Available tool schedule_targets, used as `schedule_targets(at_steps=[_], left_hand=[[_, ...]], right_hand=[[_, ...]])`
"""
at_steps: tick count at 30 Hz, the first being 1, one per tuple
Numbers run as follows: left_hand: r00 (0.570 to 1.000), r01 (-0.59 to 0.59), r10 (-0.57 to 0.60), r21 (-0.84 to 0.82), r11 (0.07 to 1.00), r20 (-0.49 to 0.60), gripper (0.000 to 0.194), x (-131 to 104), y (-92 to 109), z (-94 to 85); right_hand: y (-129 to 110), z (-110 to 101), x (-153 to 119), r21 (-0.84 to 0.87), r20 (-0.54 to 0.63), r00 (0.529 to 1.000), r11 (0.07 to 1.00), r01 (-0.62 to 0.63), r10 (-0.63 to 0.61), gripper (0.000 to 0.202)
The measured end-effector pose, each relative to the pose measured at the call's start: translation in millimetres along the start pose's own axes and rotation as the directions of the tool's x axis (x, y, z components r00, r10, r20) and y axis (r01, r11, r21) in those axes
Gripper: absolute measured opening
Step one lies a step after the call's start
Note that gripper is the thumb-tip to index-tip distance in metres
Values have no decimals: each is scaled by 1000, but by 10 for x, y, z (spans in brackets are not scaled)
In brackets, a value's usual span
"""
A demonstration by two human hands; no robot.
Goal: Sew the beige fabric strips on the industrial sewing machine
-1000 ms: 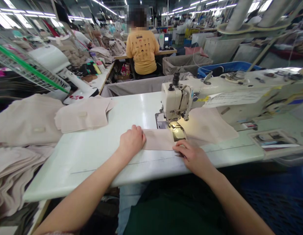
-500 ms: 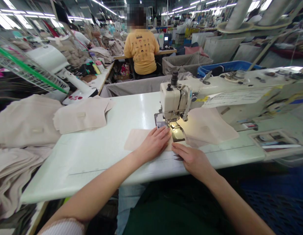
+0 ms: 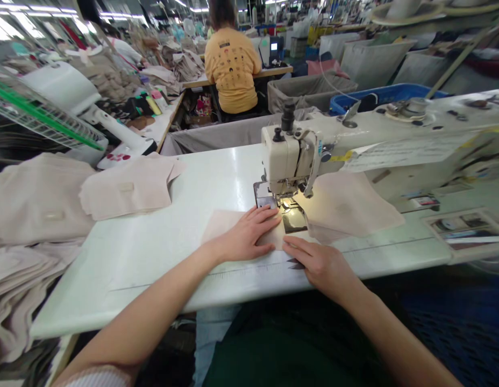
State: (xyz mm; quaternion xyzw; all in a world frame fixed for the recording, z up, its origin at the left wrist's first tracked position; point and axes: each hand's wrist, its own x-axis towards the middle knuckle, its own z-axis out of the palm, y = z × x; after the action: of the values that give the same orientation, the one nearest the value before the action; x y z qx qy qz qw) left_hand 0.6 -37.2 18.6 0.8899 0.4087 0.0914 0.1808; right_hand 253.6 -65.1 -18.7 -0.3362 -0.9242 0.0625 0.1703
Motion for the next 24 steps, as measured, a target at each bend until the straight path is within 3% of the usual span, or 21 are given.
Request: schedule_targets(at_steps=[8, 12, 17, 20, 24], left_hand=[[1000, -10, 11, -57, 998, 6, 71, -18, -28, -33], [999, -5, 3, -43, 999, -38, 54, 0, -39, 14], [990, 16, -14, 15, 1000, -138, 46, 8, -63, 144], [987, 20, -13, 44, 999, -157, 47, -5, -62, 188], [983, 47, -35, 67, 997, -178, 47, -11, -37, 207]], right_hand=[[1, -1, -6, 26, -7, 1000, 1000, -1, 1, 54], [-11, -14, 20, 47, -6, 1000, 999, -12, 12, 53], [-112, -54, 171, 204, -14, 990, 970, -135, 140, 30], [-183, -76, 263, 212, 5, 968, 946, -245, 250, 22], [-188, -79, 285, 175, 40, 975, 959, -222, 219, 15]])
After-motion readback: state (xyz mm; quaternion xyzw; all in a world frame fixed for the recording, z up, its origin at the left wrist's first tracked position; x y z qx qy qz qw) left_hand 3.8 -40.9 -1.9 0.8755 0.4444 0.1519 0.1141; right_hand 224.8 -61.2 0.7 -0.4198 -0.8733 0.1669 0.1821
